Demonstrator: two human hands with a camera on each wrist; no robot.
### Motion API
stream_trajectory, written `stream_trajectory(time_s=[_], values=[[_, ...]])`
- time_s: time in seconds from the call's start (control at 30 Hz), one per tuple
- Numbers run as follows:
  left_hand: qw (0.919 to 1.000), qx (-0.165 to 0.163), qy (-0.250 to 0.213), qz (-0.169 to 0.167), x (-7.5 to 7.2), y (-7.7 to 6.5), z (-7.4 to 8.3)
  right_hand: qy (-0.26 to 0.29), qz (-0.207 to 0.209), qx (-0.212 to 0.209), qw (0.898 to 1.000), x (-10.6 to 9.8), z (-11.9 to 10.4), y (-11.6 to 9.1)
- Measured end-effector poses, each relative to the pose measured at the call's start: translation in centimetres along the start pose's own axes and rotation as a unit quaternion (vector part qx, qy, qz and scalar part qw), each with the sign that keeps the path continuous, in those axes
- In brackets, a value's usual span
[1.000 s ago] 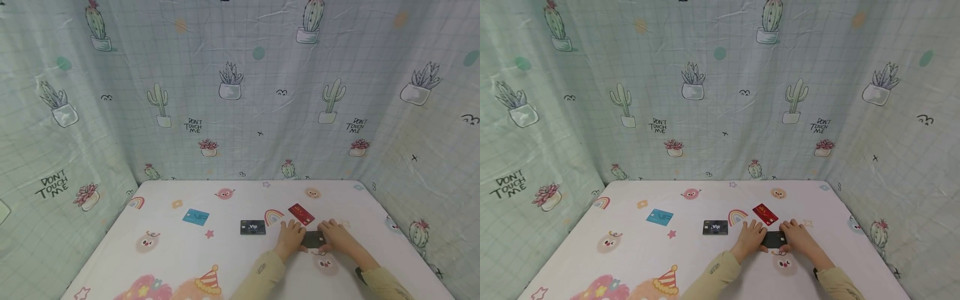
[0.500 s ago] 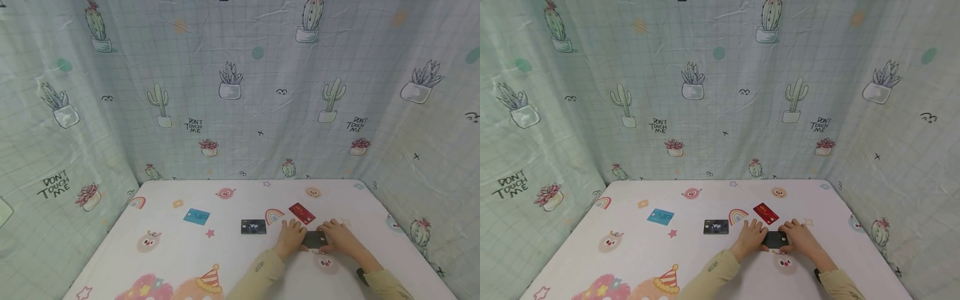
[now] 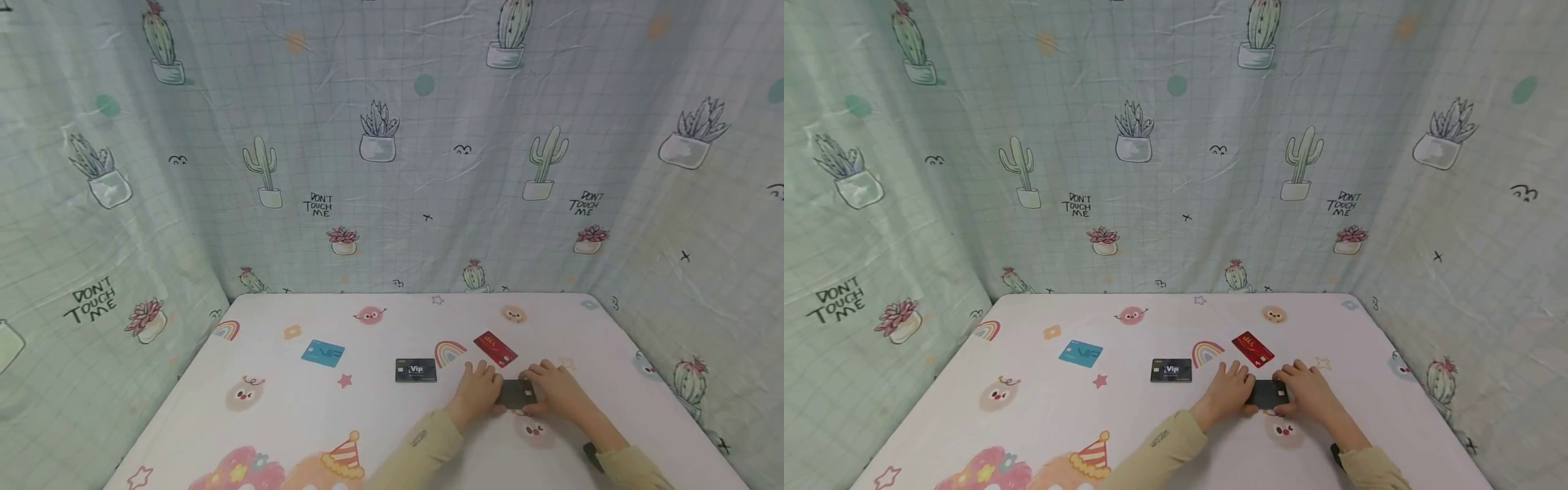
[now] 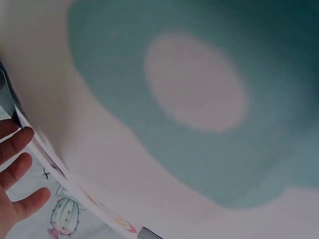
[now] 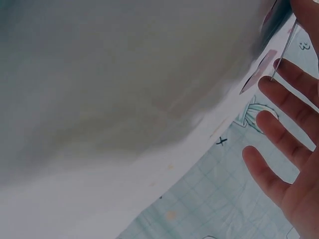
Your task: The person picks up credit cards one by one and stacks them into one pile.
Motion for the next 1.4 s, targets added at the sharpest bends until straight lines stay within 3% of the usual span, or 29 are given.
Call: stream_trajectory(time_s=[0.43,0.73,1.07,1.4], values=[[0.9996,0.02,-0.002,0.021,-0.6,-1.0,-0.2,-0.012,0.034,0.0,0.999,0.0,-0.4,-0.5],[0.9996,0.023,-0.016,0.005,-1.0,-1.5,-0.6,-0.003,0.017,0.008,1.0,0.1,-0.7,-0.5],[0.9986,0.024,-0.026,0.04,-1.7,-2.7,-1.2,0.019,0.001,0.021,1.0,-0.1,-1.5,-0.4],[0.9981,0.024,-0.026,0.051,-1.3,-3.8,-2.2,0.013,0.02,-0.008,1.0,-0.1,-2.9,0.1]])
Point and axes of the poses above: each hand's wrist, its own y-axis towards the middle knuckle, its own x-axis out of the palm, z = x × y, the point moved 6 cm from there along y, towards the middle knuckle, and after that the axes turned 5 degrees about -z, right-handed, at the moved point
